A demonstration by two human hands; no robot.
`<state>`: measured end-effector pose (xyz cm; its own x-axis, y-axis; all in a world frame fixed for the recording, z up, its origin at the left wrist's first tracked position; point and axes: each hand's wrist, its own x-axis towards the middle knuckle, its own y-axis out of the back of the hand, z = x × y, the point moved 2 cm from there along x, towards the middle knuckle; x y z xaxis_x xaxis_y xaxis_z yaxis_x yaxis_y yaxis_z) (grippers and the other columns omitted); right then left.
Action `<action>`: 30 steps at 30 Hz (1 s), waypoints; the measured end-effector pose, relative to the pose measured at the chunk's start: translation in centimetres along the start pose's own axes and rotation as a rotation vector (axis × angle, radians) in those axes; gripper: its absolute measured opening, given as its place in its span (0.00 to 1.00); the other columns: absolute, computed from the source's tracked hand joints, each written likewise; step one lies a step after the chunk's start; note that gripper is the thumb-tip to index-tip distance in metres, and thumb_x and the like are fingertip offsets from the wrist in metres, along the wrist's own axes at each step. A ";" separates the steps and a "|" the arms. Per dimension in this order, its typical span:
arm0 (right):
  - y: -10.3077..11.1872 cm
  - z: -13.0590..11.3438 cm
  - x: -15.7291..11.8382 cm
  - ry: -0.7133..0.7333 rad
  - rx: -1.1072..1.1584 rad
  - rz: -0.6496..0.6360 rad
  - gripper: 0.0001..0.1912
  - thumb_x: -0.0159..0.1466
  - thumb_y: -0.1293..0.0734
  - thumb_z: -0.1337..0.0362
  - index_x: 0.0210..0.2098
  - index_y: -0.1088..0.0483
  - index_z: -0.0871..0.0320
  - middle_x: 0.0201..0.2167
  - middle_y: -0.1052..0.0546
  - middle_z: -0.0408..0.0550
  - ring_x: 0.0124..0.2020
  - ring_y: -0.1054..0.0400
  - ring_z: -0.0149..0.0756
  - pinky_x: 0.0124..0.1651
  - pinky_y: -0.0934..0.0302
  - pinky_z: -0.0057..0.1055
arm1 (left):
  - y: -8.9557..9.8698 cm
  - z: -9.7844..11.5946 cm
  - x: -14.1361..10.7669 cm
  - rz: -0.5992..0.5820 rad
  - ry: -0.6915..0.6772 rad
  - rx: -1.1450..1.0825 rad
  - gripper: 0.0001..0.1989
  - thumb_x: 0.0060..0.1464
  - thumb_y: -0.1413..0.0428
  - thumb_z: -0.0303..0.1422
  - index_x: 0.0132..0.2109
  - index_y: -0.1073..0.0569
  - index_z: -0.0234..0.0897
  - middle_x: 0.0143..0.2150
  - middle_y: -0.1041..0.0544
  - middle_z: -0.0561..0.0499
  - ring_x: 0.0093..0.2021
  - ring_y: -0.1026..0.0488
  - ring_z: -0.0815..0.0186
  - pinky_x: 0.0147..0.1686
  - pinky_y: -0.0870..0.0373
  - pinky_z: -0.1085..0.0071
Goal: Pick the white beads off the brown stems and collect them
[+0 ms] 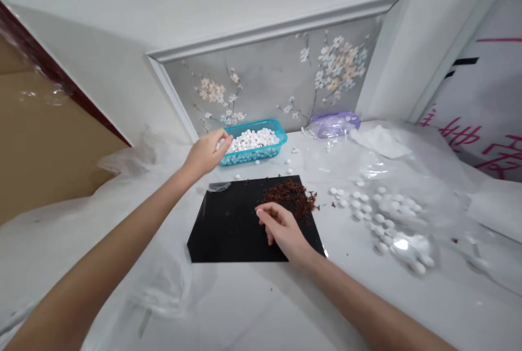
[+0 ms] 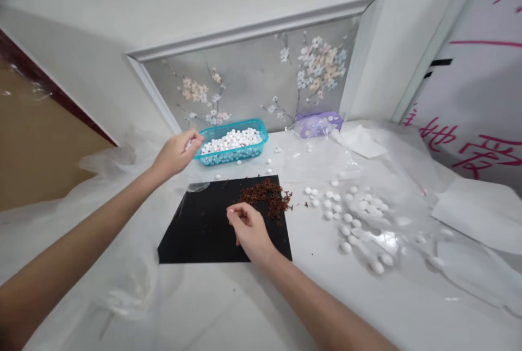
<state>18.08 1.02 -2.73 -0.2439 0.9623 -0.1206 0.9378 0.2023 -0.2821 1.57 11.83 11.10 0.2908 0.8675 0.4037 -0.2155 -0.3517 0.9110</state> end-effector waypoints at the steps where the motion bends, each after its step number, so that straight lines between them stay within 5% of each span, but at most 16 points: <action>1: -0.1 0.1 0.0 0.000 0.000 -0.003 0.17 0.55 0.36 0.52 0.34 0.33 0.60 0.24 0.36 0.38 0.15 0.48 0.19 0.15 0.48 0.21 | 0.1 -0.5 2.3 0.024 0.048 0.061 0.19 0.59 0.60 0.44 0.40 0.31 0.36 0.37 0.27 0.48 0.38 0.31 0.61 0.38 0.38 0.68; 4: -0.4 0.6 0.2 0.007 0.009 -0.027 0.17 0.56 0.36 0.51 0.34 0.34 0.59 0.25 0.37 0.38 0.16 0.49 0.19 0.14 0.48 0.20 | -1.3 -2.1 7.3 -0.064 0.211 0.162 0.22 0.58 0.59 0.46 0.48 0.33 0.37 0.47 0.28 0.43 0.45 0.31 0.55 0.43 0.38 0.62; 8: -0.4 0.6 0.2 -0.011 0.013 -0.028 0.18 0.55 0.36 0.50 0.34 0.34 0.59 0.26 0.37 0.39 0.16 0.49 0.19 0.14 0.49 0.20 | -4.0 -4.0 8.8 -0.154 0.261 0.164 0.29 0.53 0.53 0.49 0.57 0.37 0.38 0.54 0.34 0.36 0.48 0.32 0.46 0.44 0.38 0.54; 14: -0.4 0.1 0.3 -0.029 0.022 -0.022 0.17 0.56 0.35 0.51 0.34 0.34 0.59 0.26 0.37 0.39 0.17 0.48 0.19 0.14 0.48 0.19 | -4.2 -4.5 4.4 0.064 0.117 0.149 0.26 0.59 0.62 0.45 0.58 0.41 0.36 0.52 0.33 0.38 0.48 0.32 0.52 0.43 0.37 0.60; 18: -0.4 0.3 0.4 -0.029 0.029 -0.021 0.16 0.56 0.36 0.52 0.34 0.34 0.59 0.25 0.38 0.38 0.16 0.48 0.19 0.14 0.48 0.19 | -5.6 -4.0 0.2 -0.213 -0.160 0.052 0.20 0.57 0.58 0.44 0.48 0.32 0.37 0.39 0.27 0.44 0.40 0.29 0.60 0.41 0.35 0.67; 21: -0.4 0.3 0.4 -0.016 0.018 -0.028 0.15 0.56 0.36 0.53 0.35 0.34 0.59 0.25 0.37 0.38 0.16 0.48 0.18 0.14 0.49 0.19 | -7.1 -4.3 -1.9 -0.403 -0.296 -0.003 0.13 0.54 0.53 0.40 0.40 0.29 0.39 0.38 0.26 0.45 0.38 0.28 0.62 0.39 0.34 0.70; 30: -0.3 0.2 0.3 -0.001 0.003 -0.021 0.15 0.56 0.36 0.53 0.34 0.33 0.59 0.25 0.37 0.38 0.16 0.48 0.19 0.14 0.48 0.19 | -8.1 -4.9 -2.0 -0.526 -0.352 -0.100 0.14 0.57 0.58 0.36 0.41 0.29 0.38 0.39 0.25 0.46 0.39 0.29 0.64 0.41 0.34 0.69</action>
<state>17.72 1.21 -2.84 -0.2637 0.9577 -0.1151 0.9316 0.2219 -0.2879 -1.84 14.63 2.51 0.6660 0.7420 -0.0760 -0.0416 0.1386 0.9895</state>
